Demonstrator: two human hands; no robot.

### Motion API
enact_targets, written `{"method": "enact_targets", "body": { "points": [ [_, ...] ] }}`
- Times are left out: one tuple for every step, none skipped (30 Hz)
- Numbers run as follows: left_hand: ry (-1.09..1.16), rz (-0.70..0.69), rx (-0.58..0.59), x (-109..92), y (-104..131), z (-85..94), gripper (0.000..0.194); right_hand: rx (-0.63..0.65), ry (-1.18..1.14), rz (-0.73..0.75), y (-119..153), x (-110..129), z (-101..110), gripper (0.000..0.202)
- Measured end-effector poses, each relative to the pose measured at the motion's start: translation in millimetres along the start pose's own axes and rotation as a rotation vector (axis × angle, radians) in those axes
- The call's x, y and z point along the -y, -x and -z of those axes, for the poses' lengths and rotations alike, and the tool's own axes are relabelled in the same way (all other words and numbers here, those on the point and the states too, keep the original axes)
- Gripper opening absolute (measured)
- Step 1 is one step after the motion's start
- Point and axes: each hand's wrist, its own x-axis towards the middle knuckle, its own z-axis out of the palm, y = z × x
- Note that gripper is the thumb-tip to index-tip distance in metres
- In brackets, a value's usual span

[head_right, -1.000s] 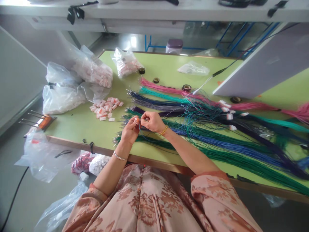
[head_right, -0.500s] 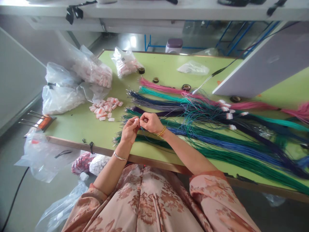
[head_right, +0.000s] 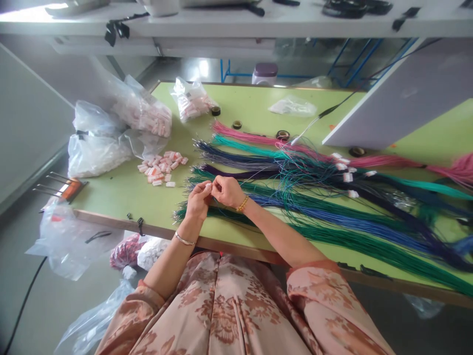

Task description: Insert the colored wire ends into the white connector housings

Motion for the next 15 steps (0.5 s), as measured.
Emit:
{"method": "enact_targets", "body": {
  "points": [
    [-0.01,-0.005,-0.008,1,1,-0.5,0.034,-0.01,0.034,0.01,1,0,-1,0.016],
    [-0.022,-0.008,-0.012,1,3,-1.2,0.034,-0.016,0.059,0.023,3,0,-1,0.016],
    [-0.035,-0.008,-0.012,0,5,-1.9,0.035,-0.014,0.066,0.036,4,-1,0,0.015],
    [-0.046,-0.004,-0.008,-1,6,-2.8,0.034,0.001,0.05,0.045,5,-1,2,0.015],
    [-0.055,0.003,0.002,-3,8,-4.0,0.034,0.029,0.014,0.051,5,-2,6,0.015],
    [-0.061,0.01,0.016,-6,8,-5.3,0.032,0.063,-0.032,0.054,3,-2,12,0.014],
    [-0.063,0.011,0.033,-10,9,-7.0,0.031,0.09,-0.08,0.055,-1,-4,20,0.015],
    [-0.061,0.005,0.046,-13,8,-8.9,0.03,0.104,-0.119,0.056,-7,-5,29,0.016],
    [-0.056,-0.004,0.058,-17,7,-11.2,0.029,0.1,-0.142,0.055,-16,-8,38,0.018],
    [-0.048,-0.015,0.07,-21,5,-13.7,0.028,0.073,-0.141,0.05,-27,-12,47,0.019],
    [-0.04,-0.026,0.082,-24,2,-16.6,0.028,0.037,-0.12,0.038,-41,-17,55,0.021],
    [-0.035,-0.032,0.092,-26,-1,-19.6,0.028,-0.006,-0.075,0.018,-55,-23,62,0.021],
    [-0.033,-0.032,0.102,-27,-4,-22.5,0.028,-0.034,-0.01,-0.017,-71,-30,65,0.019],
    [-0.031,-0.028,0.11,-27,-8,-25.3,0.029,-0.03,0.059,-0.062,-85,-37,67,0.018],
    [-0.029,-0.022,0.114,-27,-12,-27.4,0.029,-0.007,0.133,-0.108,-99,-45,65,0.016]
  ]
}}
